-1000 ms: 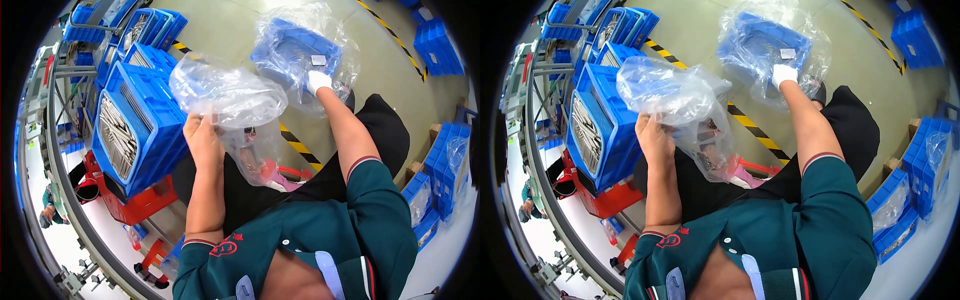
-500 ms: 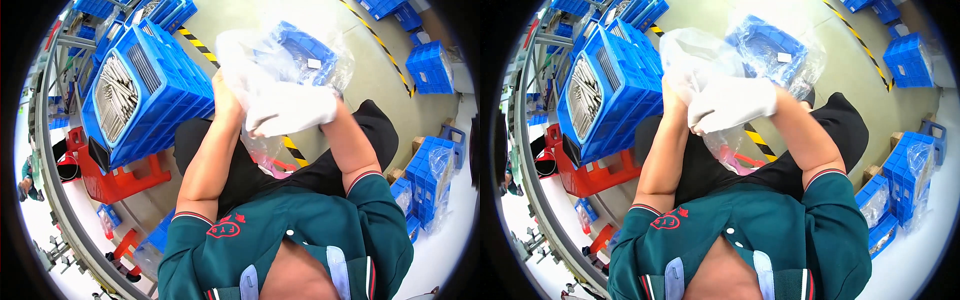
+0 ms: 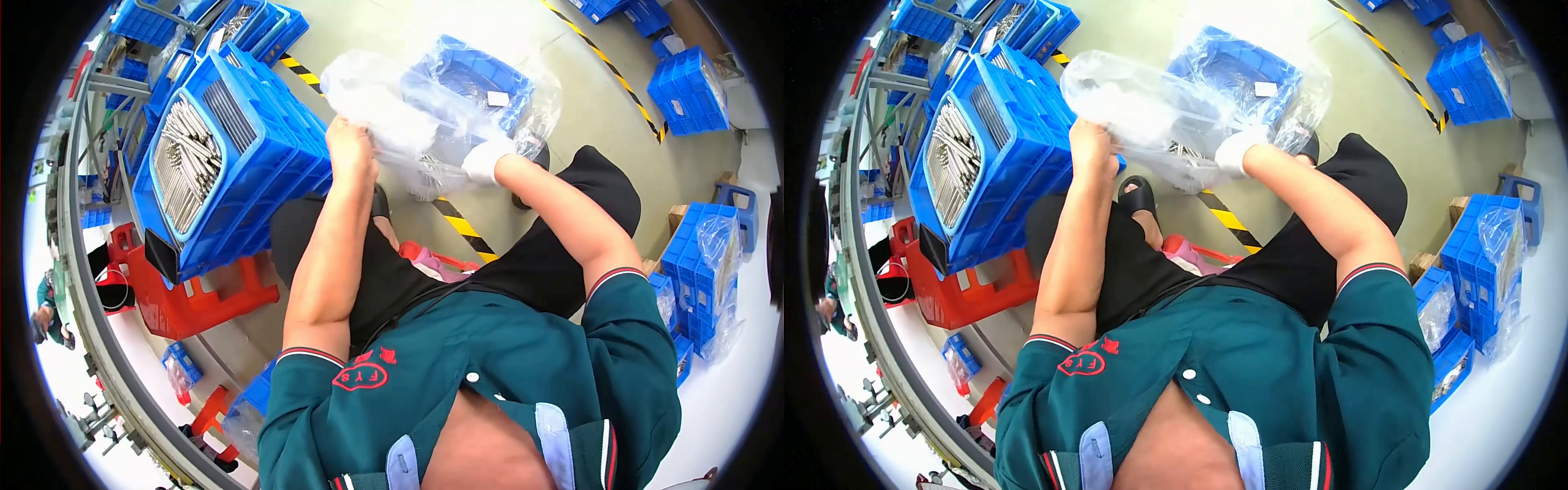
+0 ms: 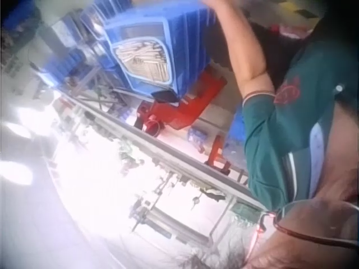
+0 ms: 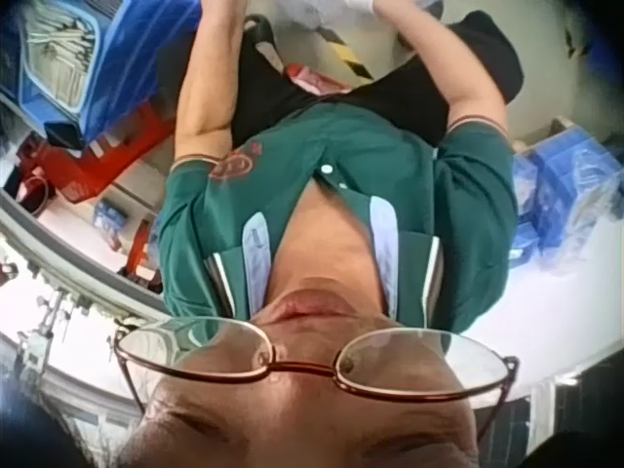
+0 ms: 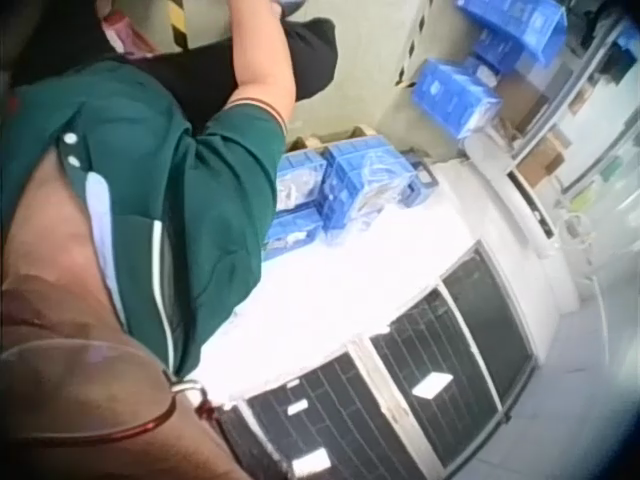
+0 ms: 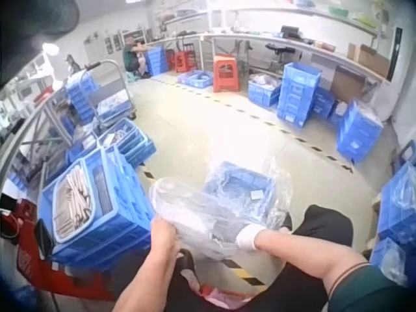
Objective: The person sorts small metal pins by hand, picking them from a plastic bag and placing them into blue crates.
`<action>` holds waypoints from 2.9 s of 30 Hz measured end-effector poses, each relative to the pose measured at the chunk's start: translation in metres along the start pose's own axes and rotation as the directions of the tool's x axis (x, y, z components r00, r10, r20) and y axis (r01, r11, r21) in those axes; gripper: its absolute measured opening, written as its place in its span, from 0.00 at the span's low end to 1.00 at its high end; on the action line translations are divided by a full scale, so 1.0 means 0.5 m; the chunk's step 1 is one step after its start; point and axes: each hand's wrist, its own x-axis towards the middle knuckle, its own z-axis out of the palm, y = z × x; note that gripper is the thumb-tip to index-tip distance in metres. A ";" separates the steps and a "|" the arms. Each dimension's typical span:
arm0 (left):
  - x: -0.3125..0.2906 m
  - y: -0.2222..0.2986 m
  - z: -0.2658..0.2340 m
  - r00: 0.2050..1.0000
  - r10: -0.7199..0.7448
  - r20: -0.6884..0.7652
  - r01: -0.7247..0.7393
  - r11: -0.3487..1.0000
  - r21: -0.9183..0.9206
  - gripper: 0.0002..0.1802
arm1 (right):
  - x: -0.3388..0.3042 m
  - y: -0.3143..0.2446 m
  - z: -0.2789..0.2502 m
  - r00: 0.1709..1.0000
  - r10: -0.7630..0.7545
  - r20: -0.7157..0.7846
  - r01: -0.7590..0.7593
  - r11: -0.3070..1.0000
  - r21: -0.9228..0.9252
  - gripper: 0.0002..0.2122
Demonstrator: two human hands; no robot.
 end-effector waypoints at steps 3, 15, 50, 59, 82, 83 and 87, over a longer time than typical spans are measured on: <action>0.012 -0.027 -0.033 0.993 -0.117 -0.023 0.118 0.990 0.073 0.04 | 0.002 0.022 0.021 0.999 0.045 -0.031 -0.048 0.993 -0.110 0.11; 0.016 -0.119 -0.293 0.937 0.206 -0.282 0.213 0.302 0.929 0.23 | 0.185 0.027 -0.017 0.940 -0.315 -0.135 0.306 0.594 0.744 0.34; 0.091 0.045 -0.100 0.791 -0.612 0.006 0.612 0.791 -0.002 0.09 | 0.510 0.016 0.169 0.878 0.476 0.049 -0.427 0.734 0.528 0.12; 0.093 0.045 -0.097 0.828 -0.550 0.109 0.556 0.830 -0.037 0.11 | 0.502 0.033 0.239 0.921 0.376 -0.098 -0.225 0.722 0.654 0.14; 0.053 0.038 -0.058 0.892 -0.199 0.407 0.390 0.795 -0.465 0.11 | -0.003 0.001 -0.239 0.960 -0.016 -0.280 0.279 0.131 0.951 0.09; 0.050 0.044 -0.048 0.871 -0.178 0.457 0.413 0.770 -0.486 0.12 | -0.031 -0.008 -0.252 0.952 0.015 -0.307 0.301 0.151 0.941 0.09; 0.033 0.072 -0.025 0.828 -0.157 0.538 0.483 0.688 -0.542 0.13 | -0.097 -0.042 -0.286 0.935 0.067 -0.348 0.322 0.252 0.913 0.08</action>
